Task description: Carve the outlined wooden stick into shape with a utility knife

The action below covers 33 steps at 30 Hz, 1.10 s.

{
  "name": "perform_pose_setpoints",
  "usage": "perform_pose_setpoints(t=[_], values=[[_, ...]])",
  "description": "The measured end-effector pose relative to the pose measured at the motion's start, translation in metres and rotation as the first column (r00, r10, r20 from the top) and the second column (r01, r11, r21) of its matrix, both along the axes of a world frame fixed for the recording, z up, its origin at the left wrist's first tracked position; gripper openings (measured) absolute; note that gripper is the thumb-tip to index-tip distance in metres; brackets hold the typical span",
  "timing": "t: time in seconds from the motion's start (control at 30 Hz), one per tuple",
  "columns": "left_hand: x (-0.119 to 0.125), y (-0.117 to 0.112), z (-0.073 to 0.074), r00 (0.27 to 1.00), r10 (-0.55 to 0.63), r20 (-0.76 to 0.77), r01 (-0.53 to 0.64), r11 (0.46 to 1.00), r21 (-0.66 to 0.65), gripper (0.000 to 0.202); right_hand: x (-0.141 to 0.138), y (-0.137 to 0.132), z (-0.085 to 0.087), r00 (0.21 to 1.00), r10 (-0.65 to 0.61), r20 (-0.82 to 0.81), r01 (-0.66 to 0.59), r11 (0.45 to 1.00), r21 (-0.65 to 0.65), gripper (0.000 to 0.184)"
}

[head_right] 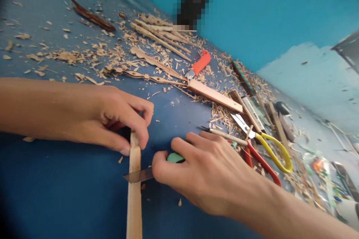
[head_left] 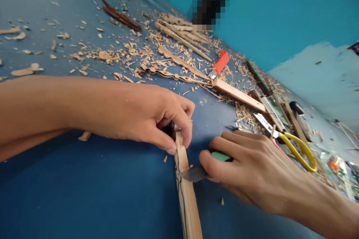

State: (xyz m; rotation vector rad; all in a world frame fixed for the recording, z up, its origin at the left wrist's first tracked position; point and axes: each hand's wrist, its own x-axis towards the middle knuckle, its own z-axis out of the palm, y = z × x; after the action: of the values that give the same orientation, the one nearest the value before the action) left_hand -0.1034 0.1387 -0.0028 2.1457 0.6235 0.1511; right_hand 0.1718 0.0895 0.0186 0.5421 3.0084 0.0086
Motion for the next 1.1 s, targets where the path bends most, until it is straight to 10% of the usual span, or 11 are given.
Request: perform_pose_setpoints(t=[0.67,1.1], values=[[0.002,-0.001,0.003,1.0,-0.009,-0.006,0.009,1.0,-0.01,0.014,-0.006,0.011,0.013,0.996,-0.036,0.079,0.058,0.953,-0.298,0.026],[0.003,-0.003,0.009,0.999,0.025,0.038,-0.026,1.0,0.013,0.019,-0.004,0.001,0.0,0.991,0.069,0.112,-0.088,0.982,0.17,0.014]])
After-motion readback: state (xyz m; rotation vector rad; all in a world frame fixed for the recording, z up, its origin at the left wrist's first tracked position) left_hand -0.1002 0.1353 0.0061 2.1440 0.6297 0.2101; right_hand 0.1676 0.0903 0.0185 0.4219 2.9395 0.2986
